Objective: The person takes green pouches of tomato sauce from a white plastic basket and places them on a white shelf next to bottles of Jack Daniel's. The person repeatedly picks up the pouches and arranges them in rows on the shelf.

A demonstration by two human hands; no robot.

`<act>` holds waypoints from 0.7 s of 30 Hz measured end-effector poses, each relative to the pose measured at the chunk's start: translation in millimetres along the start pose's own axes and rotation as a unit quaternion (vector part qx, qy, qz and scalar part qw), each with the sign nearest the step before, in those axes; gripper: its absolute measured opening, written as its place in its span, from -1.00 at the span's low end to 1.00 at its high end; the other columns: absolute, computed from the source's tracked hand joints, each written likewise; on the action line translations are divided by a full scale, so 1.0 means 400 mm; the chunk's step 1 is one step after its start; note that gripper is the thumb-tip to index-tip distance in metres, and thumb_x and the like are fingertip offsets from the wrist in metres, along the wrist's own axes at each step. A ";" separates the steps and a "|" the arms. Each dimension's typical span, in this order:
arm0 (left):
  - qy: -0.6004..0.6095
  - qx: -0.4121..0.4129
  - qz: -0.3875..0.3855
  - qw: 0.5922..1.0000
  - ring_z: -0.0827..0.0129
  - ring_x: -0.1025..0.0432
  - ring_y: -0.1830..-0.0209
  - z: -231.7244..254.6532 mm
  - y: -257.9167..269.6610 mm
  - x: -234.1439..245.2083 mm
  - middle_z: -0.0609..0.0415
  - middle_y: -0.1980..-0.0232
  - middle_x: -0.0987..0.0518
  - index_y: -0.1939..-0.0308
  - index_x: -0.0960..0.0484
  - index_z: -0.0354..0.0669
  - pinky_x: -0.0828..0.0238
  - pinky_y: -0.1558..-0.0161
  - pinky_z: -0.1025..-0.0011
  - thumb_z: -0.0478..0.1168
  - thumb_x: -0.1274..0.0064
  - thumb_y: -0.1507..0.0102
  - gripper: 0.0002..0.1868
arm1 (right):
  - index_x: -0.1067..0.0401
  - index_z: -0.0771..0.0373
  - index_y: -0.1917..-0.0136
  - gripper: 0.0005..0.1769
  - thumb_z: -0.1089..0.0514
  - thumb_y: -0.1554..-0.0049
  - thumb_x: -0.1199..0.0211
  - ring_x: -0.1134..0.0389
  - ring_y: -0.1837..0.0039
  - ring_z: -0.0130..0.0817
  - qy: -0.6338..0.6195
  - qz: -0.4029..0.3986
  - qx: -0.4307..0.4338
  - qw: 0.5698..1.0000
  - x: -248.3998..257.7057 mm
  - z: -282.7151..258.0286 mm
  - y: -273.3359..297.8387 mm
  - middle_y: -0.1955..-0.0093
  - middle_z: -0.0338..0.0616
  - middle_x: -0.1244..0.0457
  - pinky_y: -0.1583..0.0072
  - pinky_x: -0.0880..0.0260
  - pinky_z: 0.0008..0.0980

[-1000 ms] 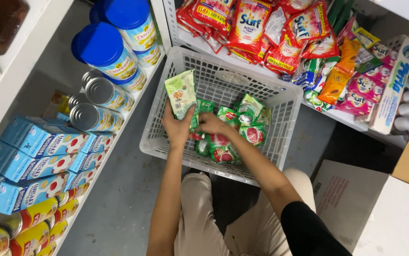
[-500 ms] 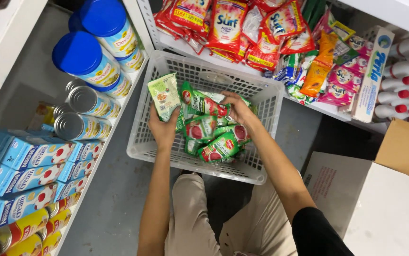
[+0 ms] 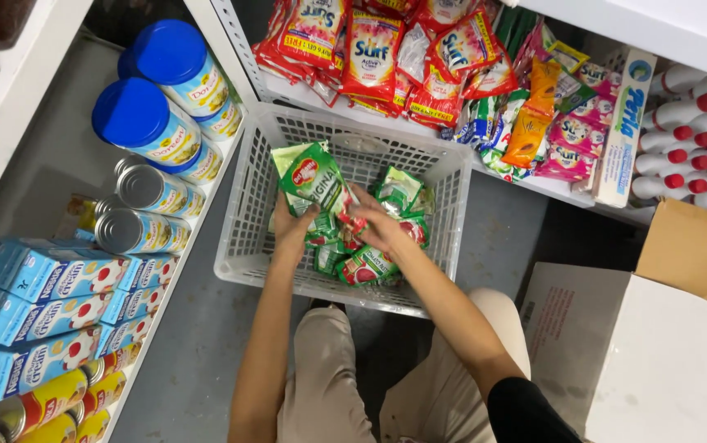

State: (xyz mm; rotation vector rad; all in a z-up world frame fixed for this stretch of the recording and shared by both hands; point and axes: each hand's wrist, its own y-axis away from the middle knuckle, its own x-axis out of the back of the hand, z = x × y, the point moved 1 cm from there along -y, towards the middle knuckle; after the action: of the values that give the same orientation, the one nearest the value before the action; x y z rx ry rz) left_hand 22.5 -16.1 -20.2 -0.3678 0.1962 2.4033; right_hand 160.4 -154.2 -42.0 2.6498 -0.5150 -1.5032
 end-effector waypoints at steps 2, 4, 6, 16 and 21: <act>0.010 0.015 0.016 1.000 0.39 -0.46 -0.14 0.034 0.001 -0.013 0.09 -0.17 -0.55 -0.30 -0.40 -0.21 -0.42 -0.19 0.38 -0.52 -0.24 -0.16 -0.36 | -0.07 0.19 -0.55 -0.21 0.35 -0.11 -0.26 -0.35 -0.28 -0.29 0.041 -0.043 0.018 0.998 -0.046 -0.021 0.011 -0.37 -0.07 -0.25 -0.22 -0.40 -0.29; 0.022 0.031 0.030 0.999 0.37 -0.50 -0.07 0.057 0.007 -0.020 0.07 -0.11 -0.59 -0.25 -0.46 -0.24 -0.47 -0.13 0.37 -0.50 -0.28 -0.19 -0.43 | -0.07 0.26 -0.54 -0.23 0.40 -0.14 -0.30 -0.33 -0.30 -0.30 0.082 -0.082 0.036 0.993 -0.073 -0.023 0.023 -0.34 -0.04 -0.24 -0.24 -0.39 -0.32; 0.031 -0.007 0.032 0.999 0.39 -0.52 -0.04 0.078 0.011 -0.021 0.10 -0.08 -0.61 -0.20 -0.49 -0.23 -0.49 -0.12 0.40 -0.50 -0.30 -0.15 -0.45 | -0.01 0.22 -0.50 -0.15 0.38 -0.05 -0.36 -0.32 -0.17 -0.29 0.184 -0.067 0.046 0.980 -0.082 -0.013 0.027 -0.28 -0.09 -0.20 -0.09 -0.42 -0.30; 0.188 0.025 0.107 0.976 0.34 -0.54 -0.07 0.062 0.009 0.001 0.09 -0.11 -0.60 -0.25 -0.47 -0.16 -0.55 -0.11 0.31 -0.43 -0.24 -0.21 -0.46 | -0.45 0.26 -0.25 -0.70 0.31 -0.24 -0.25 -0.40 -0.23 -0.28 0.526 0.079 0.238 0.813 -0.174 -0.131 0.109 -0.24 -0.13 -0.27 -0.24 -0.47 -0.30; 0.252 0.021 0.094 0.963 0.34 -0.53 -0.09 0.046 0.002 -0.011 0.09 -0.13 -0.59 -0.27 -0.44 -0.13 -0.55 -0.12 0.29 -0.39 -0.26 -0.23 -0.45 | -0.58 0.32 -0.04 -0.80 0.30 -0.11 -0.35 -0.45 -0.18 -0.16 0.635 0.037 0.294 0.713 -0.215 -0.181 0.130 -0.08 -0.05 -0.41 -0.22 -0.43 -0.27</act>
State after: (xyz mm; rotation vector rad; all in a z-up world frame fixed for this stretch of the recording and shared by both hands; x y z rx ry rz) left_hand 21.3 -14.9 -1.4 -0.9776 0.5277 2.4393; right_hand 167.1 -185.0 77.9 3.1177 -0.9369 0.8371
